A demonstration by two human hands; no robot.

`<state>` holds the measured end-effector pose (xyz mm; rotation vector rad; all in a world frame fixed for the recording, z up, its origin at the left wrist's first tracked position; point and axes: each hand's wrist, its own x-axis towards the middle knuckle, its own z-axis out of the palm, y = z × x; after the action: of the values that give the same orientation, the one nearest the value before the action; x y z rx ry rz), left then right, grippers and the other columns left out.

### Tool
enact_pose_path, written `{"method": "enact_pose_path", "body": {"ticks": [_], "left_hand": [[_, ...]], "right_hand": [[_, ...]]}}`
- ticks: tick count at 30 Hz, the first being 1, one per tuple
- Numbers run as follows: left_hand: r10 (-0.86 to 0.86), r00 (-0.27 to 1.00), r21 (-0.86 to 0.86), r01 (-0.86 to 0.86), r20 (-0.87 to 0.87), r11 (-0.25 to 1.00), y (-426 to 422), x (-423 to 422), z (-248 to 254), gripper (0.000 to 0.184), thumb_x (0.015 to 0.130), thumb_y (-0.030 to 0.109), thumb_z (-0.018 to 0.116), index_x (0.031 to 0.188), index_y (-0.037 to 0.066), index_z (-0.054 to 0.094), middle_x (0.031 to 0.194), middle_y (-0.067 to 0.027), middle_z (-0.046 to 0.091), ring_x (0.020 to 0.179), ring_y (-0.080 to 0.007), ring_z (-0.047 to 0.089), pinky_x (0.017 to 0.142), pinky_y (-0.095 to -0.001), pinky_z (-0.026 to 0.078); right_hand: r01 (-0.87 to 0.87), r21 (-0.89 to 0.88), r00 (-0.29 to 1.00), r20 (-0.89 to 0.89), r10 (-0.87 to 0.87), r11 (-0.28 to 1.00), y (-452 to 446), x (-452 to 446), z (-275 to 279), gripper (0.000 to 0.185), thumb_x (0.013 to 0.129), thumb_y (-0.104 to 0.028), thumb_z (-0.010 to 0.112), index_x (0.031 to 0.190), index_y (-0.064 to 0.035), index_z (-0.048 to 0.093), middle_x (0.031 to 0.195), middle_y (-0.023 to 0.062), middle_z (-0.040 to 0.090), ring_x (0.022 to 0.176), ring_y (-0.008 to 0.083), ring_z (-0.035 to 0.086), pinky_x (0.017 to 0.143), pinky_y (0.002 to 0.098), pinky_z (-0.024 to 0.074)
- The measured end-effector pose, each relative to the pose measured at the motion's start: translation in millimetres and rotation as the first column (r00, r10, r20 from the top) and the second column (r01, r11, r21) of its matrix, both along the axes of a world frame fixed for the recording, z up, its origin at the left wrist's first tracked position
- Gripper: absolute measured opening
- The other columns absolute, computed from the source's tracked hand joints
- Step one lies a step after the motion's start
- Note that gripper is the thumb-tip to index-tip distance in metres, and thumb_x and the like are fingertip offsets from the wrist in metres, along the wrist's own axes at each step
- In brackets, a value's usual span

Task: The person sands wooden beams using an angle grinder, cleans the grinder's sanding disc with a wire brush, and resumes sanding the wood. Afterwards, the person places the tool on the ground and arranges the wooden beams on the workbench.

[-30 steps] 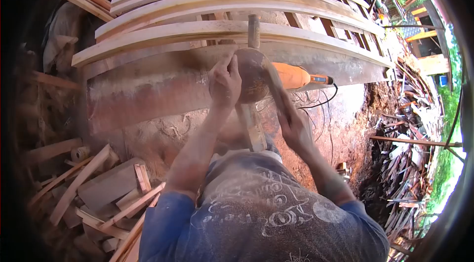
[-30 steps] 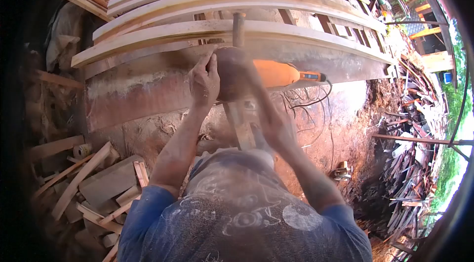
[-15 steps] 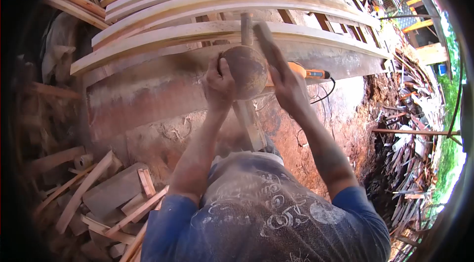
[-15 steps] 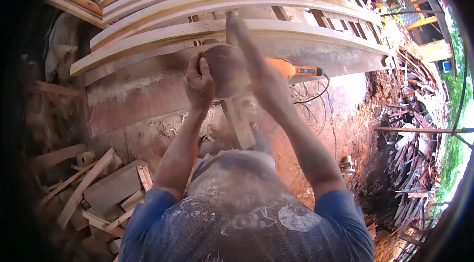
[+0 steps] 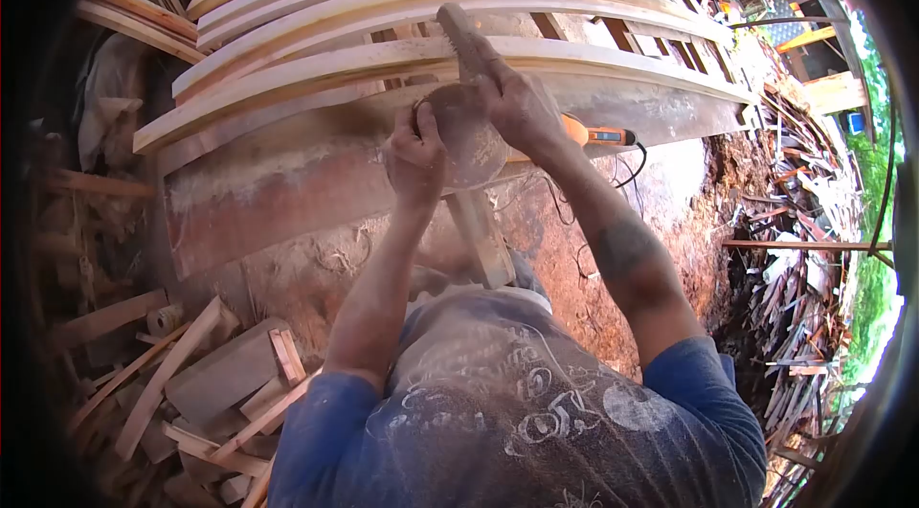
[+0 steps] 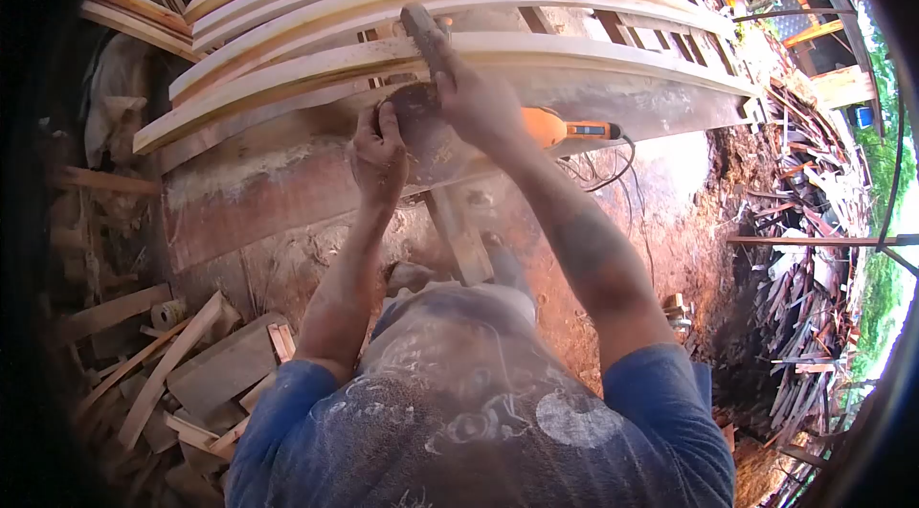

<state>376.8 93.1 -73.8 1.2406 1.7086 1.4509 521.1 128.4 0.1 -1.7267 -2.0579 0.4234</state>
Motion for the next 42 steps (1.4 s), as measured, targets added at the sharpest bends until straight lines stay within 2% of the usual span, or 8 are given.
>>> {"method": "enact_pose_path", "body": {"ticks": [7, 9, 16, 22, 27, 35, 39, 42], "left_hand": [[0.066, 0.997, 0.072, -0.064, -0.03, 0.995, -2.8, 3.5, -8.8, 0.034, 0.104, 0.029, 0.05, 0.116, 0.001, 0.066, 0.097, -0.0255, 0.071, 0.09, -0.0439, 0.069, 0.079, -0.049, 0.052], [0.116, 0.987, 0.113, -0.103, -0.111, 0.988, 0.0, 5.5, -13.4, 0.029, 0.104, 0.025, 0.049, 0.116, 0.005, 0.065, 0.094, -0.0258, 0.071, 0.087, -0.0449, 0.068, 0.079, -0.0512, 0.052], [0.11, 0.993, -0.014, -0.11, -0.04, 0.994, 4.9, 0.3, -13.3, 0.034, 0.104, 0.029, 0.049, 0.117, 0.004, 0.068, 0.097, -0.0253, 0.072, 0.092, -0.0459, 0.069, 0.08, -0.0502, 0.053], [0.112, 0.993, -0.019, -0.112, 0.039, 0.994, 1.1, 5.8, -7.1, 0.034, 0.104, 0.027, 0.047, 0.116, 0.001, 0.065, 0.105, -0.0265, 0.069, 0.1, -0.0445, 0.066, 0.086, -0.0496, 0.05], [0.162, 0.984, 0.011, -0.163, 0.079, 0.987, -16.2, 15.6, -16.8, 0.033, 0.106, 0.025, 0.044, 0.122, 0.0, 0.059, 0.109, -0.0276, 0.067, 0.102, -0.046, 0.064, 0.088, -0.0507, 0.049], [0.255, 0.958, -0.031, -0.253, 0.134, 0.967, -28.1, 33.5, -39.6, 0.03, 0.105, 0.031, 0.048, 0.121, 0.005, 0.046, 0.103, -0.0276, 0.068, 0.1, -0.0504, 0.063, 0.083, -0.0557, 0.048], [0.095, 0.973, 0.039, -0.105, 0.211, 0.994, -26.9, 16.3, -33.4, 0.036, 0.103, 0.034, 0.053, 0.122, 0.004, 0.051, 0.103, -0.0268, 0.069, 0.098, -0.0492, 0.065, 0.084, -0.0551, 0.048], [0.09, 0.99, 0.05, -0.096, 0.113, 0.994, -9.9, 4.9, -26.5, 0.038, 0.102, 0.034, 0.055, 0.123, 0.003, 0.056, 0.103, -0.0265, 0.07, 0.098, -0.048, 0.066, 0.085, -0.0537, 0.049]], "right_hand": [[-0.089, -0.119, 0.991, -0.108, 0.076, 0.989, -141.0, 31.1, -5.8, 0.06, 0.096, -0.006, 0.056, 0.154, -0.0138, 0.042, 0.11, 0.0298, 0.067, 0.094, 0.0436, 0.07, 0.077, 0.0475, 0.0545], [-0.16, 0.007, 0.978, -0.133, 0.159, 0.987, -144.3, 33.8, -18.9, 0.065, 0.094, -0.006, 0.057, 0.156, -0.015, 0.038, 0.107, 0.0305, 0.067, 0.088, 0.0462, 0.069, 0.074, 0.0498, 0.0544], [-0.096, -0.11, 0.995, -0.027, 0.094, 0.989, -18.9, -30.6, 9.1, 0.064, 0.096, -0.016, 0.055, 0.156, -0.0219, 0.034, 0.095, 0.0327, 0.066, 0.085, 0.0487, 0.065, 0.073, 0.0566, 0.0496], [-0.097, -0.046, 0.98, -0.18, 0.087, 0.994, -63.3, -1.6, 21.0, 0.06, 0.098, -0.019, 0.054, 0.156, -0.0215, 0.038, 0.097, 0.0309, 0.067, 0.085, 0.0477, 0.066, 0.072, 0.0504, 0.0515], [-0.073, -0.056, 0.993, -0.095, 0.068, 0.996, -150.7, 46.2, -24.7, 0.065, 0.095, -0.008, 0.059, 0.156, -0.0169, 0.039, 0.101, 0.0266, 0.07, 0.08, 0.0369, 0.072, 0.073, 0.0446, 0.0548], [-0.106, 0.028, 0.993, -0.043, 0.107, 0.994, -19.5, -10.3, -12.6, 0.066, 0.095, -0.018, 0.056, 0.156, -0.0288, 0.035, 0.092, 0.0259, 0.069, 0.082, 0.0444, 0.069, 0.072, 0.0525, 0.0526], [-0.07, -0.015, 0.995, -0.072, 0.068, 0.997, -23.9, -9.0, -14.3, 0.064, 0.095, -0.017, 0.055, 0.155, -0.0307, 0.036, 0.089, 0.0245, 0.069, 0.081, 0.0442, 0.068, 0.071, 0.0534, 0.0517], [-0.117, 0.052, 0.962, -0.242, 0.127, 0.992, -53.0, 11.0, -13.4, 0.065, 0.097, -0.016, 0.056, 0.158, -0.0233, 0.033, 0.107, 0.0272, 0.07, 0.096, 0.0442, 0.069, 0.084, 0.0488, 0.0529]]}}
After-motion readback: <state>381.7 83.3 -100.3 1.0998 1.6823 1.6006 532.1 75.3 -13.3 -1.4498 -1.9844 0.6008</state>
